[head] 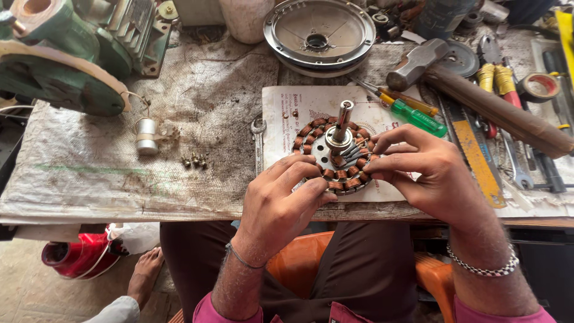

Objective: The person unscrews screws on a blue motor end cover with a screwdriver, removes the cover, taps it with a hammer, and then uses a screwdriver to adjust the copper windings of the motor rotor on the workbench.

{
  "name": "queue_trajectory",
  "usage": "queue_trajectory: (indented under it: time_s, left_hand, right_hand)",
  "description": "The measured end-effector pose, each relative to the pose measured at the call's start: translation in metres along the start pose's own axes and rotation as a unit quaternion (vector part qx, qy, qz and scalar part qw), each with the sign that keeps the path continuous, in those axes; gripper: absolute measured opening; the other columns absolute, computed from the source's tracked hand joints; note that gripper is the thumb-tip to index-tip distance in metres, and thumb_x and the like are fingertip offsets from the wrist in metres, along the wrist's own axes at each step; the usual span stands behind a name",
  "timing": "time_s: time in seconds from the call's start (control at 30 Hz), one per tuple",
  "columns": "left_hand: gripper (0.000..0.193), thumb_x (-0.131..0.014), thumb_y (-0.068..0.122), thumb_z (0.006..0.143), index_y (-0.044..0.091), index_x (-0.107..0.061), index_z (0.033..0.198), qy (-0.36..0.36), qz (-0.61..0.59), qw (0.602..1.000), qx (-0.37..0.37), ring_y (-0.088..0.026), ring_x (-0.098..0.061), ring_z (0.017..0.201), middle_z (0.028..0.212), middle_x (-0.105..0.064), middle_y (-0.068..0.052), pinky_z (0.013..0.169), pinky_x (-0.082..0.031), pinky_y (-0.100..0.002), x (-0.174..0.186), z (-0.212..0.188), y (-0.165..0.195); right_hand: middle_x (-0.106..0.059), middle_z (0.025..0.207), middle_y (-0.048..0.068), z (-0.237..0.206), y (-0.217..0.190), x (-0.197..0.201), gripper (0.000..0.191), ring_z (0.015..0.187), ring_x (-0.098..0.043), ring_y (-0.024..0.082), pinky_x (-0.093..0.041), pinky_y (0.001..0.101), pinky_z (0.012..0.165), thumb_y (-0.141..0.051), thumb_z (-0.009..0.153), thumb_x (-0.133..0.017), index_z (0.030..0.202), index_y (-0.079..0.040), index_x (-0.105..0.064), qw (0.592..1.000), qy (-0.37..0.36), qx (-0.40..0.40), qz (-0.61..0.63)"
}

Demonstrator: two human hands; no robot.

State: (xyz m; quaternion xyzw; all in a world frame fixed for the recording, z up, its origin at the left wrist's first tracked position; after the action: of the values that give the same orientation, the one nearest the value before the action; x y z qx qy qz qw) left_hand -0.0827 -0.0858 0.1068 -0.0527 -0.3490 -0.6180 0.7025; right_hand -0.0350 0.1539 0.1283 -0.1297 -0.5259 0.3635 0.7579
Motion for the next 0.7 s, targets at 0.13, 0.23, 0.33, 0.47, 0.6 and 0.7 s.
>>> queue_trajectory:
  time_s: [0.13, 0.23, 0.33, 0.47, 0.6, 0.7]
  left_hand:
    - [0.025, -0.086, 0.017, 0.081, 0.006, -0.067, 0.093, -0.001, -0.003, 1.000, 0.005, -0.028, -0.070, 0.110, 0.102, -0.068, -0.006, 0.091, -0.059, -0.040, -0.001, 0.002, 0.003]
    - [0.026, -0.087, 0.016, 0.080, 0.006, -0.066, 0.092, 0.000, -0.005, 1.000, 0.002, -0.028, -0.070, 0.110, 0.102, -0.068, -0.006, 0.093, -0.059, -0.041, 0.002, 0.001, 0.003]
    - [0.027, -0.088, 0.016, 0.080, 0.007, -0.067, 0.094, -0.001, -0.014, 1.000, 0.011, -0.027, -0.069, 0.110, 0.104, -0.068, -0.005, 0.094, -0.059, -0.040, 0.004, -0.003, 0.003]
    - [0.031, -0.088, 0.015, 0.076, 0.007, -0.068, 0.098, -0.024, -0.022, 0.999, 0.015, -0.028, -0.069, 0.112, 0.107, -0.068, -0.005, 0.094, -0.058, -0.041, 0.007, -0.004, -0.002]
    - [0.030, -0.084, 0.007, 0.078, 0.006, -0.068, 0.103, -0.031, -0.023, 0.999, 0.002, -0.028, -0.067, 0.117, 0.112, -0.067, -0.007, 0.099, -0.059, -0.040, 0.009, -0.005, -0.005]
    - [0.026, -0.083, 0.004, 0.079, 0.006, -0.068, 0.100, -0.028, -0.016, 0.999, -0.003, -0.028, -0.068, 0.117, 0.111, -0.067, -0.007, 0.098, -0.059, -0.039, 0.007, -0.008, -0.005]
  right_hand:
    - [-0.071, 0.105, 0.006, 0.001, 0.002, 0.001, 0.028, 0.099, -0.073, 0.018, -0.059, 0.0306, 0.083, 0.002, 0.073, -0.082, 0.097, -0.011, -0.081, 1.000, 0.010, -0.021, 0.013]
    - [-0.071, 0.104, 0.007, 0.000, 0.002, 0.001, 0.027, 0.100, -0.072, 0.019, -0.057, 0.0309, 0.085, 0.003, 0.072, -0.083, 0.096, -0.010, -0.081, 0.999, 0.005, -0.028, 0.023]
    - [-0.071, 0.103, 0.006, -0.001, 0.001, 0.001, 0.026, 0.104, -0.072, 0.019, -0.057, 0.0303, 0.086, 0.002, 0.074, -0.083, 0.097, -0.010, -0.080, 0.999, -0.004, -0.020, 0.034]
    - [-0.070, 0.102, 0.007, 0.000, 0.001, -0.001, 0.026, 0.104, -0.071, 0.019, -0.057, 0.0305, 0.087, 0.001, 0.074, -0.084, 0.097, -0.010, -0.081, 0.999, -0.013, -0.020, 0.034]
    - [-0.070, 0.104, 0.007, 0.001, 0.004, -0.002, 0.026, 0.104, -0.071, 0.018, -0.056, 0.0300, 0.087, 0.001, 0.074, -0.083, 0.098, -0.009, -0.080, 0.999, -0.011, -0.025, 0.039]
    - [-0.070, 0.106, 0.007, 0.000, 0.006, -0.003, 0.026, 0.103, -0.071, 0.018, -0.057, 0.0292, 0.085, 0.002, 0.076, -0.082, 0.099, -0.009, -0.080, 0.998, -0.007, -0.039, 0.049]
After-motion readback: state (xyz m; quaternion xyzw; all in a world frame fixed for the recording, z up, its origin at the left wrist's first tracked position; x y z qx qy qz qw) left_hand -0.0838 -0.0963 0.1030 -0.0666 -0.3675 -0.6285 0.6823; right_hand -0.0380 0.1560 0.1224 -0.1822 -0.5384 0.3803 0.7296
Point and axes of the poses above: each hand's wrist, its own z-axis towards the middle knuckle, its own x-axis out of the back of the hand, y = z × x, the point moved 2 cm from there along z, towards the middle knuckle
